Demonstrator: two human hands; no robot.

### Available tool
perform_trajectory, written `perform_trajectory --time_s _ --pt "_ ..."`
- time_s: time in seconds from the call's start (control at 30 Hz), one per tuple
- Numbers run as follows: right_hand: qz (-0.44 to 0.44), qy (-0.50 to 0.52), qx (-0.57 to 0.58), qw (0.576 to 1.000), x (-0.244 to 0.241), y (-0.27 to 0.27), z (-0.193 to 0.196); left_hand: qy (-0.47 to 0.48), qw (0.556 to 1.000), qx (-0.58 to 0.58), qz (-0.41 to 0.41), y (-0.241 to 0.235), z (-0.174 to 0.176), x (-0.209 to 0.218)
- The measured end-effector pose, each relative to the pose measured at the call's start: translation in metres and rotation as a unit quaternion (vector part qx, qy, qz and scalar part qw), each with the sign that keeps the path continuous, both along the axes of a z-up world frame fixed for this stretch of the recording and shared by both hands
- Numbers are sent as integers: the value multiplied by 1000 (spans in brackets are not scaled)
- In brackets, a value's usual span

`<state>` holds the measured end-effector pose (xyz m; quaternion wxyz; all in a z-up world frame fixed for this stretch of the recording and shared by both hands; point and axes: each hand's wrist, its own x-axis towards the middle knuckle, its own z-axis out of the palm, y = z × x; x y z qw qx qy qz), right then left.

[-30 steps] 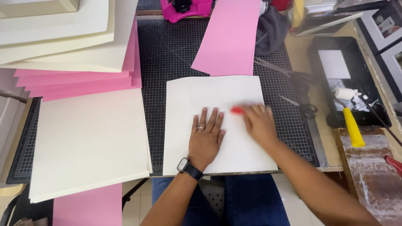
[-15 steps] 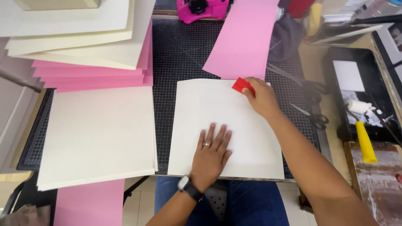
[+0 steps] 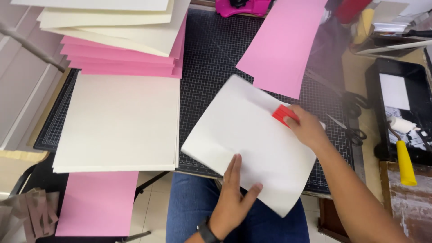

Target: Applying glue to cardboard and adhering paper to it using a roller and smoothing tool

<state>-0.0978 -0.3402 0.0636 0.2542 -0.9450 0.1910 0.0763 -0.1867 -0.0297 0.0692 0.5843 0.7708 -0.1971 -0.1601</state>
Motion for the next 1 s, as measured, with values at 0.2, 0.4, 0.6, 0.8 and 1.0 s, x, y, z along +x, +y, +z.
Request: perform_trajectory --time_s 0.2,0.4,0.6,0.8,1.0 --pt "-55 -74 -37 995 -74 3 -13 -43 999 25 14 -17 -13 47" --pt "175 -299 -146 927 -79 51 -17 -269 941 192 71 -26 -58 103" --pt "290 -311 -221 878 -8 88 -48 -351 888 282 96 -8 -91 107" --pt "255 -344 -237 872 71 100 -57 -339 887 299 94 -7 -91 108" --pt "286 -323 -206 878 -35 95 -42 -339 893 275 108 -9 -93 110"
